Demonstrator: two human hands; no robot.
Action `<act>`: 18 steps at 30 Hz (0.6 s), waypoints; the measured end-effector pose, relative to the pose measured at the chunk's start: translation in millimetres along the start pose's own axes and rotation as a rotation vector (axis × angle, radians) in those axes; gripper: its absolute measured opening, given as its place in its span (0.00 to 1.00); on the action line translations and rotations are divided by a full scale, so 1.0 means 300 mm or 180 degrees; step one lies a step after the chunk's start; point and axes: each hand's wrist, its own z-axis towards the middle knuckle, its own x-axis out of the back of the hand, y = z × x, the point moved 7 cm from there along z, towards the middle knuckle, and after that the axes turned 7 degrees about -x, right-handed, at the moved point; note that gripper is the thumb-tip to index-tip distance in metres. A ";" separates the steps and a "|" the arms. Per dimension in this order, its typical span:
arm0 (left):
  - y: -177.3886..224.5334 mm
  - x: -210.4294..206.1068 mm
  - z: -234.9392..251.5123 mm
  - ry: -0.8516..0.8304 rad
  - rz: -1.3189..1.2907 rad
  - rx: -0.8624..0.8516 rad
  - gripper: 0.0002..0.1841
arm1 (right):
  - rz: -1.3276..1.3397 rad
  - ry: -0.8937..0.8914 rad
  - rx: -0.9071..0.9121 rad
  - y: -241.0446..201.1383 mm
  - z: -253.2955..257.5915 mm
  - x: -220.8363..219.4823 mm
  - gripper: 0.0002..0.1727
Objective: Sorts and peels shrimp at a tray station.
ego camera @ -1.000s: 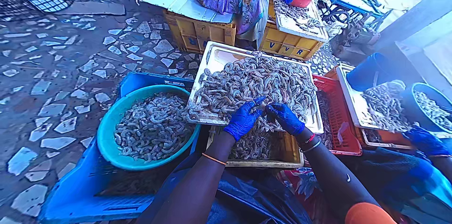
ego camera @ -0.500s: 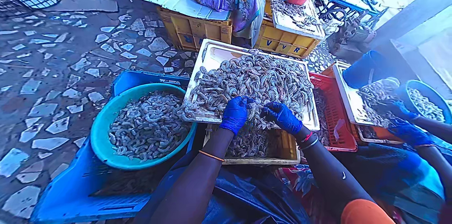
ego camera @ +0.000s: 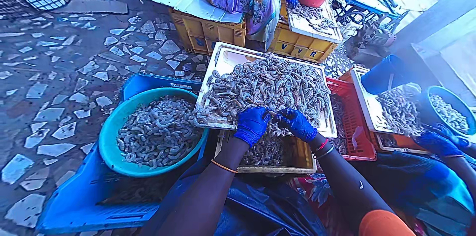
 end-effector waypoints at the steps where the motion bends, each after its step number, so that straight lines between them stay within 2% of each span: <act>1: 0.010 0.009 -0.004 0.0118 0.0231 -0.0028 0.16 | -0.0078 0.0050 -0.0055 -0.004 0.000 -0.002 0.15; 5: 0.038 0.034 -0.011 0.0656 0.0727 -0.0215 0.10 | 0.0187 0.0090 -0.0148 -0.014 -0.001 -0.029 0.15; 8: 0.036 0.039 -0.016 0.0374 0.0802 -0.0027 0.12 | 0.0521 0.0109 -0.0193 -0.007 0.001 -0.039 0.14; 11: 0.020 0.029 -0.015 -0.0005 0.0546 0.0145 0.18 | 0.0800 0.0207 -0.0129 0.007 0.003 -0.019 0.14; 18: 0.036 0.055 -0.024 0.0295 -0.0025 0.0113 0.10 | 0.2085 0.0296 -0.0005 -0.050 -0.037 -0.018 0.17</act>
